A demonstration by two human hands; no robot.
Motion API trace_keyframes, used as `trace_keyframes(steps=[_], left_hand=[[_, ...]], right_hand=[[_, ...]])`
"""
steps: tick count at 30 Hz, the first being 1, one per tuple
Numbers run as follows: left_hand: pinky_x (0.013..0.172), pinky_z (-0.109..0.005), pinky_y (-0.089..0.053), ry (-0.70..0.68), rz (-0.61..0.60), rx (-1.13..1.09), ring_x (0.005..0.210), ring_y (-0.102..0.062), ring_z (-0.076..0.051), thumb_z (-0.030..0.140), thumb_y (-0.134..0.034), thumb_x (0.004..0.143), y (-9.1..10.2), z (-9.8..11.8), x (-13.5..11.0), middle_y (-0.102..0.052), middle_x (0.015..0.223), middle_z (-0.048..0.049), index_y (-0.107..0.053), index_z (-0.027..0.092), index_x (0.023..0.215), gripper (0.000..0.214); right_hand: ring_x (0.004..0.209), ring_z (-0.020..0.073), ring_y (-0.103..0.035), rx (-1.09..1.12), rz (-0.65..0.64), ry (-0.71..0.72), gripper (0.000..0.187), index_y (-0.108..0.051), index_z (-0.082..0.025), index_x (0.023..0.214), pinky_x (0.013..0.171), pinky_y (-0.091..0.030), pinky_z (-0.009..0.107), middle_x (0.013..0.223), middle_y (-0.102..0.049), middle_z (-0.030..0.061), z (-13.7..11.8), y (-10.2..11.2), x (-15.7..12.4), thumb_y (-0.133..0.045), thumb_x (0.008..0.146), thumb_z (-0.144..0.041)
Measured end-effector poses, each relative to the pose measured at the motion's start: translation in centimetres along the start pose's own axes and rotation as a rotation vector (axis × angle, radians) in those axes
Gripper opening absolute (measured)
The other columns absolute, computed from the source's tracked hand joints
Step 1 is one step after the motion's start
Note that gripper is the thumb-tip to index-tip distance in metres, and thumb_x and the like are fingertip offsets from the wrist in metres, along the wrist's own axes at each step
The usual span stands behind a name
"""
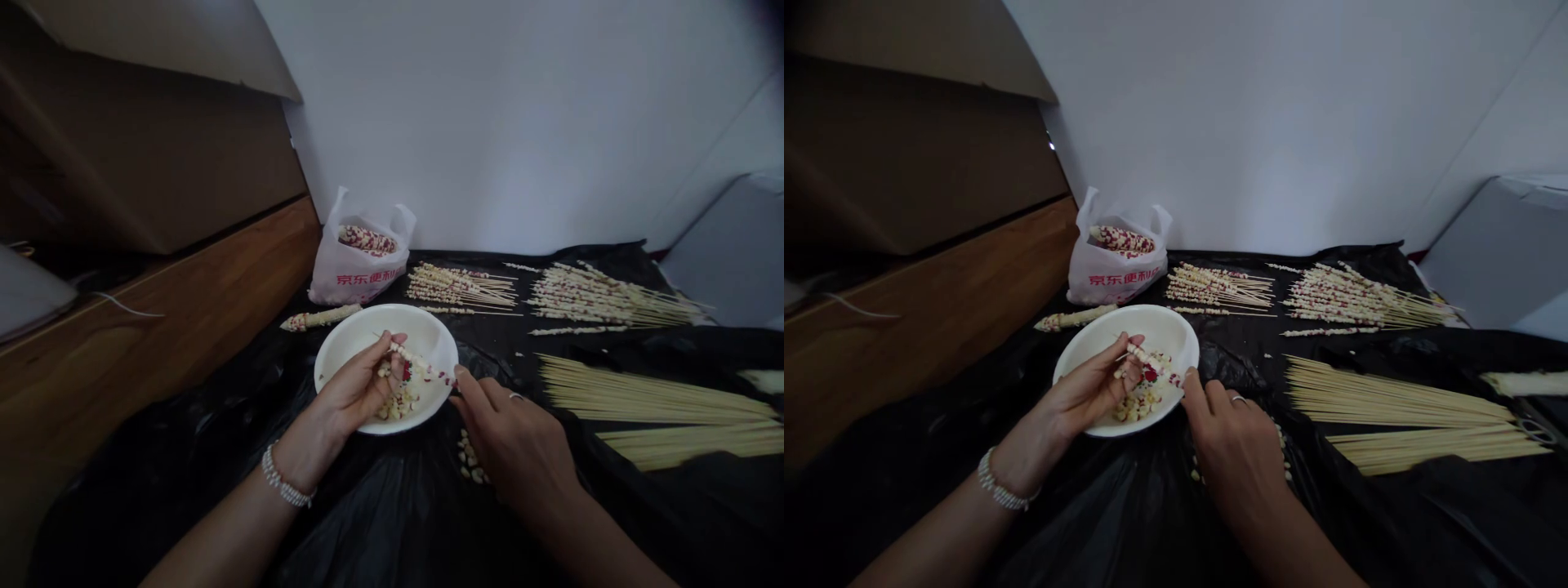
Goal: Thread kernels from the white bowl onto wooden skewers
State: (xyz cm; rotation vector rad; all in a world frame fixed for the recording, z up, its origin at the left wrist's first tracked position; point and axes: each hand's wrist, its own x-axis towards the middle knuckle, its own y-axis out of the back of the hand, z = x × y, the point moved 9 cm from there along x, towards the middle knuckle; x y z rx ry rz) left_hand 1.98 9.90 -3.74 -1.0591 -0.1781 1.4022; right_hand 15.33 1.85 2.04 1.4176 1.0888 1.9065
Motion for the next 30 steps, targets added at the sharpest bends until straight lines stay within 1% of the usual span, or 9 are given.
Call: trace_keyframes(steps=[4, 7, 10, 12, 14, 16, 20, 27, 30], left_hand=[[0.057, -0.017, -0.055, 0.139, -0.11, 0.023, 0.063, -0.063, -0.01, 0.016, -0.055, 0.088, -1.2, -1.7, -0.8, -0.063, 0.073, -0.0069, -0.067, 0.01, 0.094, 0.015], [0.074, -0.025, -0.057, 0.155, -0.218, 0.014, 0.079, -0.068, -0.016, 0.007, -0.051, 0.085, -2.0, -1.4, -1.3, -0.068, 0.085, -0.0128, -0.065, 0.006, 0.103, 0.022], [0.095, -0.034, -0.051, 0.104, -0.283, 0.025, 0.107, -0.064, -0.023, -0.013, -0.039, 0.065, -2.1, -0.3, -1.2, -0.068, 0.108, -0.0166, -0.057, 0.005, 0.118, 0.059], [0.103, -0.036, -0.044, 0.082, -0.297, 0.045, 0.117, -0.058, -0.022, -0.017, -0.033, 0.052, -1.9, 0.2, -1.1, -0.064, 0.122, -0.0148, -0.049, 0.007, 0.129, 0.082], [0.108, -0.035, -0.039, 0.082, -0.283, 0.064, 0.122, -0.055, -0.021, -0.019, -0.032, 0.053, -1.6, 0.2, -0.9, -0.059, 0.13, -0.0142, -0.043, 0.009, 0.135, 0.087], [0.107, -0.033, -0.04, 0.074, -0.239, 0.093, 0.122, -0.054, -0.022, -0.018, -0.037, 0.064, -1.2, 0.2, -0.7, -0.058, 0.131, -0.0162, -0.044, 0.007, 0.135, 0.076], [0.098, -0.029, -0.049, 0.041, -0.17, 0.128, 0.11, -0.063, -0.023, -0.004, -0.05, 0.081, -0.6, 0.3, -0.2, -0.065, 0.118, -0.0189, -0.057, 0.003, 0.12, 0.04], [0.076, -0.02, -0.058, 0.086, -0.138, 0.028, 0.08, -0.069, -0.013, -0.001, -0.054, 0.084, 0.3, 0.1, 0.7, -0.07, 0.096, -0.0124, -0.066, 0.004, 0.097, 0.019], [0.066, -0.016, -0.058, 0.024, -0.11, 0.043, 0.073, -0.068, -0.011, 0.002, -0.053, 0.086, 0.5, 0.7, 0.8, -0.069, 0.089, -0.0107, -0.066, 0.004, 0.094, 0.015]], right_hand=[[0.066, 0.0161, -0.059, -0.009, -0.004, 0.022, 0.033, -0.059, -0.014, 0.117, 0.058, -0.036, 0.029, 0.084, -0.066, 0.0046, -0.1, 0.0, 0.0, -0.047, 0.087, -0.012], [0.068, 0.0161, -0.06, 0.013, 0.017, -0.004, 0.032, -0.059, -0.013, 0.116, 0.058, -0.036, 0.028, 0.083, -0.066, 0.0043, 0.5, 0.0, 0.0, -0.047, 0.087, -0.01], [0.068, 0.0154, -0.061, 0.023, 0.035, -0.052, 0.029, -0.058, -0.012, 0.117, 0.056, -0.037, 0.027, 0.084, -0.066, 0.0042, 1.3, -0.4, 0.0, -0.047, 0.09, -0.014], [0.066, 0.0143, -0.061, 0.049, 0.067, -0.072, 0.028, -0.058, -0.012, 0.116, 0.055, -0.037, 0.026, 0.085, -0.067, 0.0038, 1.6, -0.4, 0.0, -0.046, 0.092, -0.017], [0.065, 0.0132, -0.061, 0.091, 0.104, -0.086, 0.027, -0.058, -0.013, 0.116, 0.054, -0.037, 0.026, 0.086, -0.067, 0.0034, 1.7, -0.3, 0.0, -0.045, 0.094, -0.02], [0.065, 0.0125, -0.061, 0.135, 0.122, -0.095, 0.026, -0.059, -0.014, 0.116, 0.054, -0.037, 0.025, 0.086, -0.067, 0.0028, 1.7, -0.1, 0.0, -0.044, 0.095, -0.021], [0.065, 0.0121, -0.061, 0.18, 0.141, -0.087, 0.027, -0.059, -0.017, 0.117, 0.055, -0.038, 0.025, 0.083, -0.067, 0.0011, 1.4, 0.1, -0.1, -0.045, 0.096, -0.027], [0.065, 0.0116, -0.061, 0.182, 0.173, -0.05, 0.025, -0.059, -0.017, 0.115, 0.055, -0.036, 0.025, 0.084, -0.067, 0.0017, 1.1, 0.3, -0.1, -0.045, 0.096, -0.024], [0.068, 0.0121, -0.061, 0.214, 0.179, -0.047, 0.024, -0.06, -0.016, 0.113, 0.057, -0.037, 0.025, 0.084, -0.067, 0.0024, 1.0, 0.4, -0.1, -0.045, 0.095, -0.022]])
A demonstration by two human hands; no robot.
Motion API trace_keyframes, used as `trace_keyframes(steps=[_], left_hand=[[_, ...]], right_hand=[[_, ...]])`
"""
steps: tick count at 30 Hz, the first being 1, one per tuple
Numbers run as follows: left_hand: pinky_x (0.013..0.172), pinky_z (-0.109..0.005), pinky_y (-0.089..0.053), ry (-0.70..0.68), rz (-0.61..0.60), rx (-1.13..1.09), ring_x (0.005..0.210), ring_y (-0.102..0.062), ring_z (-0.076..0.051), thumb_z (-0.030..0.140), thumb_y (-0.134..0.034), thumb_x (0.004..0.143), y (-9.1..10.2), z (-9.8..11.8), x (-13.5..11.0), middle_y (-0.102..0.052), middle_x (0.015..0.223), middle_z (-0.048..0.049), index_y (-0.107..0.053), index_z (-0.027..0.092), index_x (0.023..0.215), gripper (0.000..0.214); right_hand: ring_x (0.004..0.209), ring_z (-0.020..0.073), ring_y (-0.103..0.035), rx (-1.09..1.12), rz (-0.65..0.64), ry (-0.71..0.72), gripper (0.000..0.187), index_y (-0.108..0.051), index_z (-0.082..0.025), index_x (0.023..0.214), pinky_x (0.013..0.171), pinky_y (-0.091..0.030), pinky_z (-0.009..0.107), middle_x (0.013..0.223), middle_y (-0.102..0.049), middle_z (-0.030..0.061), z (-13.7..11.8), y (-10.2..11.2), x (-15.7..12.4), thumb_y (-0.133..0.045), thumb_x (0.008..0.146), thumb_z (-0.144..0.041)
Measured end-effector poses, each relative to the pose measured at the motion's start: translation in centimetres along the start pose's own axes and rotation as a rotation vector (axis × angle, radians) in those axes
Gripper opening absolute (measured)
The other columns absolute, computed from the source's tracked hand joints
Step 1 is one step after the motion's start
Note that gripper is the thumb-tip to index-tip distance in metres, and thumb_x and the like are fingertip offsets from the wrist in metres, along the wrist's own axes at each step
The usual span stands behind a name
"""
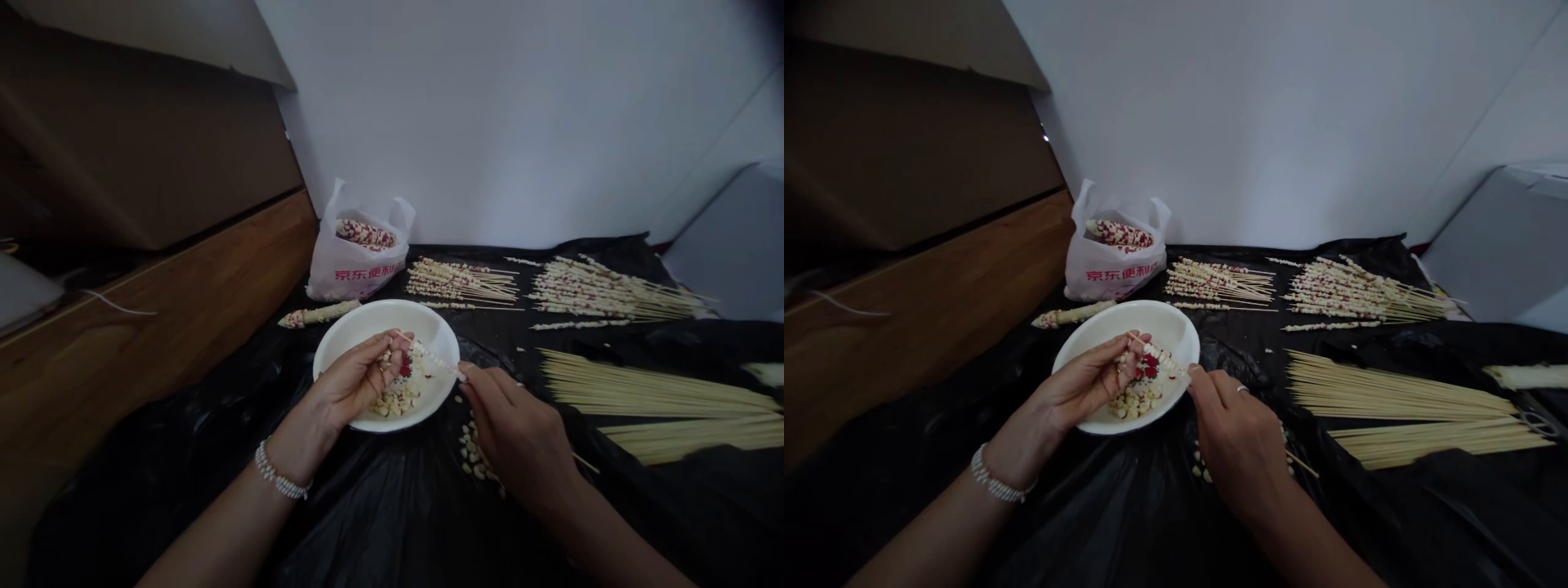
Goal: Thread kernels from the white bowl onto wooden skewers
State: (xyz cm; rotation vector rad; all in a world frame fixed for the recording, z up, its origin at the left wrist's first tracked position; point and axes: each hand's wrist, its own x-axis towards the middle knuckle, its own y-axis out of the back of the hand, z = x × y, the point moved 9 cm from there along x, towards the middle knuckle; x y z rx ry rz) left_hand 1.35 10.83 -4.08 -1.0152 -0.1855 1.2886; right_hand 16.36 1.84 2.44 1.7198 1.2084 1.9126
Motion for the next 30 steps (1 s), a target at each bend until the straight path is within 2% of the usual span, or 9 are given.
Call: trace_keyframes(steps=[3, 7, 12, 15, 19, 30], left_hand=[[0.065, -0.014, -0.057, -0.068, 0.005, 0.037, 0.072, -0.067, -0.009, 0.002, -0.055, 0.085, -0.07, 0.62, -0.06, -0.07, 0.091, -0.0093, -0.067, 0.007, 0.097, 0.018], [0.075, -0.018, -0.057, -0.094, 0.035, 0.057, 0.084, -0.069, -0.012, 0.004, -0.053, 0.086, -0.07, 0.86, -0.16, -0.07, 0.107, -0.0118, -0.068, 0.01, 0.102, 0.022], [0.081, -0.026, -0.058, -0.006, 0.057, 0.006, 0.099, -0.067, -0.021, 0.01, -0.053, 0.088, -0.15, 0.25, -0.16, -0.069, 0.108, -0.0166, -0.065, 0.004, 0.107, 0.023], [0.082, -0.026, -0.057, -0.007, 0.052, 0.03, 0.102, -0.066, -0.022, 0.003, -0.052, 0.086, -0.11, 0.3, -0.17, -0.069, 0.109, -0.0181, -0.064, 0.004, 0.108, 0.026], [0.084, -0.024, -0.056, -0.056, 0.049, 0.086, 0.102, -0.066, -0.021, -0.002, -0.054, 0.082, -0.08, 0.6, -0.31, -0.069, 0.109, -0.0177, -0.065, 0.004, 0.107, 0.028], [0.086, -0.021, -0.055, -0.107, 0.067, 0.096, 0.094, -0.069, -0.015, -0.002, -0.057, 0.081, 0.1, 0.88, -0.32, -0.071, 0.108, -0.0128, -0.07, 0.009, 0.1, 0.025]], right_hand=[[0.066, 0.0116, -0.059, 0.015, 0.009, 0.016, 0.025, -0.059, -0.015, 0.115, 0.057, -0.038, 0.025, 0.084, -0.066, 0.0024, -0.21, 0.08, -0.14, -0.046, 0.094, -0.02], [0.066, 0.0116, -0.059, -0.004, -0.009, 0.04, 0.029, -0.058, -0.015, 0.119, 0.056, -0.036, 0.025, 0.08, -0.064, 0.0011, -0.45, -0.15, -0.43, -0.047, 0.092, -0.015], [0.064, 0.0117, -0.058, -0.049, -0.042, 0.044, 0.031, -0.06, -0.016, 0.119, 0.053, -0.033, 0.027, 0.077, -0.062, -0.0006, -0.39, -0.44, -0.56, -0.047, 0.091, -0.014], [0.062, 0.0115, -0.057, -0.077, -0.061, 0.039, 0.032, -0.06, -0.016, 0.119, 0.053, -0.032, 0.027, 0.077, -0.062, -0.0011, -0.3, -0.56, -0.61, -0.046, 0.09, -0.015], [0.06, 0.0111, -0.056, -0.086, -0.059, 0.044, 0.033, -0.061, -0.016, 0.118, 0.053, -0.032, 0.027, 0.076, -0.062, -0.0009, -0.4, -0.49, -0.64, -0.045, 0.09, -0.015], [0.059, 0.0105, -0.054, -0.114, -0.061, 0.024, 0.034, -0.061, -0.017, 0.118, 0.051, -0.031, 0.027, 0.075, -0.062, -0.0009, -0.13, -0.65, -0.71, -0.045, 0.088, -0.014]])
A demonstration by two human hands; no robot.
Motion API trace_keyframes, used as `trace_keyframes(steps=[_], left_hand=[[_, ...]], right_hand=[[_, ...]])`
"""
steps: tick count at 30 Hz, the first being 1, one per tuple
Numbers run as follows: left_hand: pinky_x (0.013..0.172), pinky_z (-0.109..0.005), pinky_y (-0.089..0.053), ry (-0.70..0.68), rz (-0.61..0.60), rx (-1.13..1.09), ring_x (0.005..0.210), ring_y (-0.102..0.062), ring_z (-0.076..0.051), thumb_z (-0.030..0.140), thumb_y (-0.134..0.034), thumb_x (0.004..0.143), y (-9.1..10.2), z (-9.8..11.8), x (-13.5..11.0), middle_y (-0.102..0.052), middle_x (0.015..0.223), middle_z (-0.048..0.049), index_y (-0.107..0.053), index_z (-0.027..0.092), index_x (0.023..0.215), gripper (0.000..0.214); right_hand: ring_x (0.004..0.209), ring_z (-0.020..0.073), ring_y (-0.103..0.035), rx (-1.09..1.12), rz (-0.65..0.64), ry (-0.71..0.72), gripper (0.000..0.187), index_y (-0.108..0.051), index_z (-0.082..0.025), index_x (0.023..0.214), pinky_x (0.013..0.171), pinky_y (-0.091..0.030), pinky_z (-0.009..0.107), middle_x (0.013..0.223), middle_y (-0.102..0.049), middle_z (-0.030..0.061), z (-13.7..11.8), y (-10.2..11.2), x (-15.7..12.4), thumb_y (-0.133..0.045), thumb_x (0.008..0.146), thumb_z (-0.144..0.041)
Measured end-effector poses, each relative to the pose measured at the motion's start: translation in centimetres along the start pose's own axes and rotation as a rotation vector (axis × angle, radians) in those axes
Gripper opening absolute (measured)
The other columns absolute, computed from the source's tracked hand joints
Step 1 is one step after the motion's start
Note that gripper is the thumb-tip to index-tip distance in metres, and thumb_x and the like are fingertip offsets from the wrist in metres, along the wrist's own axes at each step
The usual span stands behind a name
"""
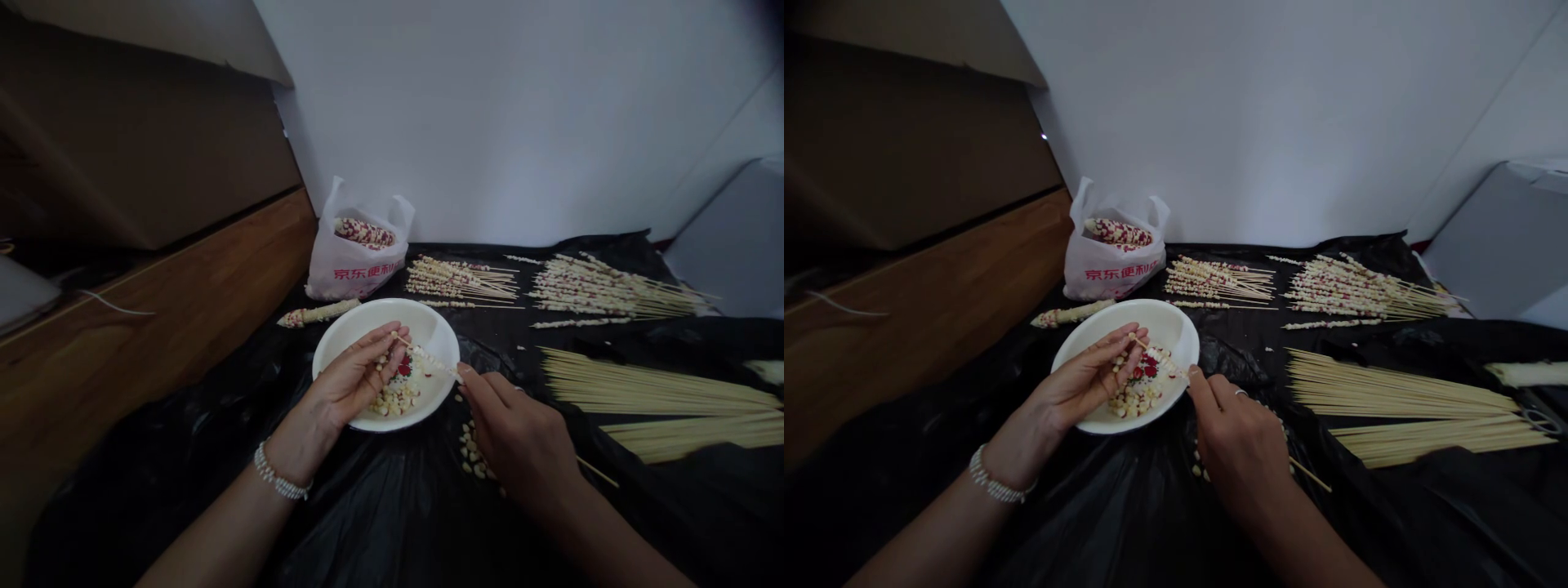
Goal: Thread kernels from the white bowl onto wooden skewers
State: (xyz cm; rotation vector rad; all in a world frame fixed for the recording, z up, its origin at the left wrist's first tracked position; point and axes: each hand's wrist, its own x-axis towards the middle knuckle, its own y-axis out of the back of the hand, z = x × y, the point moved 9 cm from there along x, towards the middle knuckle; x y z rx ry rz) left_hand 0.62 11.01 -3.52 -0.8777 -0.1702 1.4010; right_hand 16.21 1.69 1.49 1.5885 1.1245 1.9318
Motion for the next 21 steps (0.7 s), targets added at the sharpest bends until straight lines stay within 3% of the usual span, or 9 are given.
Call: trace_keyframes(steps=[8, 21], left_hand=[[0.082, -0.021, -0.057, 0.01, 0.014, -0.05, 0.087, -0.07, -0.013, -0.001, -0.058, 0.082, 0.1, -0.04, 0.05, -0.071, 0.104, -0.0116, -0.068, 0.011, 0.108, 0.031], [0.078, -0.018, -0.057, -0.042, 0.015, 0.048, 0.082, -0.069, -0.012, -0.001, -0.06, 0.08, 0.22, 0.21, 0.11, -0.073, 0.097, -0.0108, -0.071, 0.007, 0.095, 0.021]], right_hand=[[0.059, 0.0109, -0.055, 0.006, 0.014, 0.004, 0.034, -0.061, -0.017, 0.119, 0.051, -0.032, 0.027, 0.074, -0.062, -0.0017, -0.08, 0.22, 0.02, -0.046, 0.088, -0.014], [0.058, 0.0121, -0.056, 0.005, 0.02, 0.047, 0.039, -0.062, -0.012, 0.118, 0.05, -0.033, 0.028, 0.073, -0.061, 0.0004, -0.51, 0.52, 0.09, -0.042, 0.085, -0.009]])
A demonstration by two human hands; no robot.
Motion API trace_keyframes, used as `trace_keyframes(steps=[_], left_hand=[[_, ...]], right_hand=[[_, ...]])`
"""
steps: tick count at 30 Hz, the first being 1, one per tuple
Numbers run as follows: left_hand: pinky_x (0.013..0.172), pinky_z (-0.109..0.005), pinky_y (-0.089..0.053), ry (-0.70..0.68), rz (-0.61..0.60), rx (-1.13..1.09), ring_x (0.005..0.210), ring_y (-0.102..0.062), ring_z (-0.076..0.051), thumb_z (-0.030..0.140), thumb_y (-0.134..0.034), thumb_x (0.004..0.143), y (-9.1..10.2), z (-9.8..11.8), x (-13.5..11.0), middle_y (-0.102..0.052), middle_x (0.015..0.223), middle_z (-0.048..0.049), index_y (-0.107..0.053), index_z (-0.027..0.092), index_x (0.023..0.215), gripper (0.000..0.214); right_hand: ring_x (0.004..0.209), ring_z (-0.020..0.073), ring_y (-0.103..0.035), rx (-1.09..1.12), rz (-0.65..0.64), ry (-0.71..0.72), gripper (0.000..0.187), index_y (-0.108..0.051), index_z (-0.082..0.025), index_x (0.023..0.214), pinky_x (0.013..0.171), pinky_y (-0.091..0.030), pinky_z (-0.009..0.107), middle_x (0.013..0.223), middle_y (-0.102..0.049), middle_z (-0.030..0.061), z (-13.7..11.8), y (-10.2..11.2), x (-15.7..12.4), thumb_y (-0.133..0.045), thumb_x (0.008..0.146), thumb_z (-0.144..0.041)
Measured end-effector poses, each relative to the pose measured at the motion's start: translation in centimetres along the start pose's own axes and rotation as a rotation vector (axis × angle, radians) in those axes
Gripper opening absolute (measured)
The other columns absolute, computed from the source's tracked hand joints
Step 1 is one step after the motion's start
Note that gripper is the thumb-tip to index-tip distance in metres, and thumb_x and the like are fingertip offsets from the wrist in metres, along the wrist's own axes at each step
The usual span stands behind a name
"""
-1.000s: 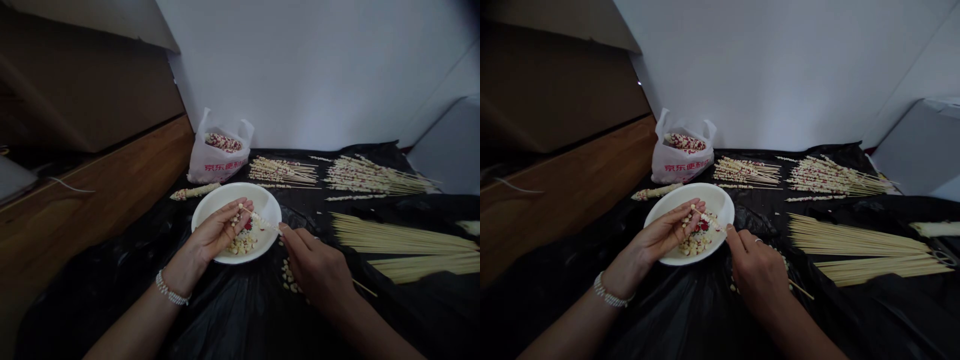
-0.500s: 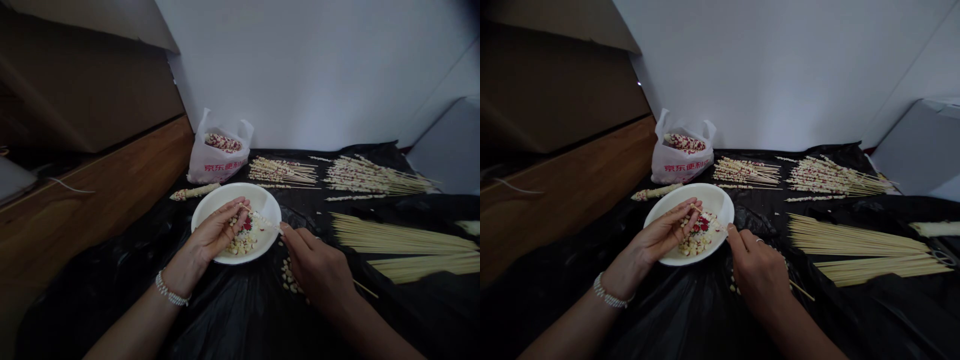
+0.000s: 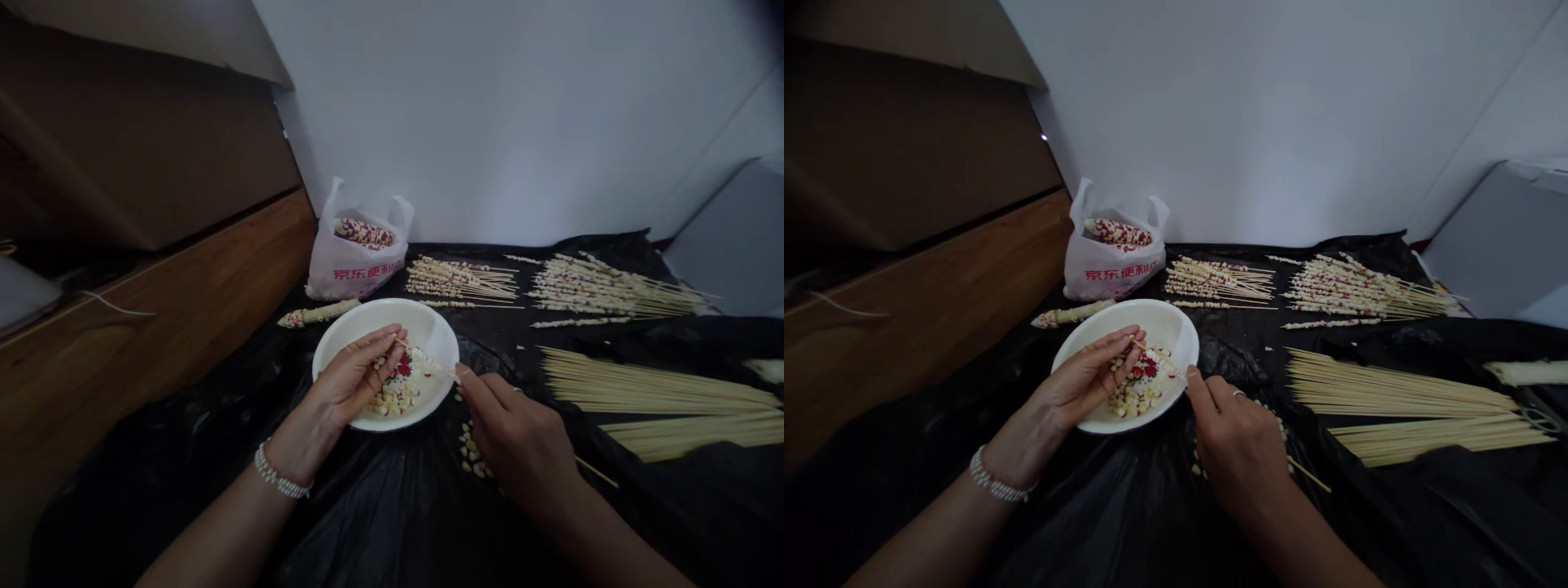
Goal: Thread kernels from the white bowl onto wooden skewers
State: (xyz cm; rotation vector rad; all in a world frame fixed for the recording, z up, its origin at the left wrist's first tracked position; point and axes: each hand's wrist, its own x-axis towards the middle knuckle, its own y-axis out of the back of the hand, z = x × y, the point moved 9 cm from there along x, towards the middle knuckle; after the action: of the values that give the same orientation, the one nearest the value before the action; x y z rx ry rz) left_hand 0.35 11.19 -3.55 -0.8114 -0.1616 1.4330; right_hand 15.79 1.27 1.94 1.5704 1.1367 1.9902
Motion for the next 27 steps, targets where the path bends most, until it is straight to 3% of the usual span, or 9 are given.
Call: trace_keyframes(steps=[9, 14, 22, 27], left_hand=[[0.073, -0.019, -0.058, 0.052, -0.04, -0.002, 0.077, -0.068, -0.012, 0.004, -0.061, 0.082, -0.4, -0.3, -0.2, -0.071, 0.089, -0.0093, -0.068, 0.009, 0.104, 0.024], [0.061, -0.014, -0.055, 0.086, -0.02, -0.029, 0.063, -0.063, -0.008, 0.003, -0.061, 0.08, -0.2, -0.4, -0.2, -0.065, 0.071, -0.0044, -0.069, 0.007, 0.097, 0.019], [0.059, -0.014, -0.054, 0.07, -0.022, 0.03, 0.061, -0.062, -0.008, 0.004, -0.065, 0.078, -0.4, -0.4, -0.3, -0.066, 0.07, -0.0047, -0.07, 0.004, 0.097, 0.019], [0.058, -0.016, -0.053, 0.129, -0.098, 0.069, 0.06, -0.062, -0.008, 0.002, -0.068, 0.074, -1.2, -1.5, -0.7, -0.069, 0.071, -0.0061, -0.071, 0.007, 0.083, 0.011]], right_hand=[[0.059, 0.0098, -0.055, 0.044, 0.026, -0.019, 0.034, -0.061, -0.013, 0.118, 0.051, -0.034, 0.025, 0.072, -0.061, -0.0002, 0.0, 0.3, 0.1, -0.044, 0.089, -0.012], [0.058, 0.01, -0.055, 0.033, 0.043, -0.02, 0.035, -0.061, -0.013, 0.119, 0.051, -0.034, 0.026, 0.073, -0.062, -0.0003, 0.0, 0.5, 0.1, -0.045, 0.088, -0.01], [0.063, 0.0106, -0.059, 0.086, 0.04, -0.021, 0.035, -0.061, -0.01, 0.119, 0.054, -0.039, 0.024, 0.072, -0.061, 0.0015, -0.2, 0.5, 0.1, -0.044, 0.088, -0.008], [0.065, 0.0108, -0.059, 0.102, 0.046, -0.019, 0.036, -0.06, -0.01, 0.119, 0.056, -0.04, 0.023, 0.073, -0.062, 0.0023, -0.4, 0.5, 0.0, -0.043, 0.088, -0.007]])
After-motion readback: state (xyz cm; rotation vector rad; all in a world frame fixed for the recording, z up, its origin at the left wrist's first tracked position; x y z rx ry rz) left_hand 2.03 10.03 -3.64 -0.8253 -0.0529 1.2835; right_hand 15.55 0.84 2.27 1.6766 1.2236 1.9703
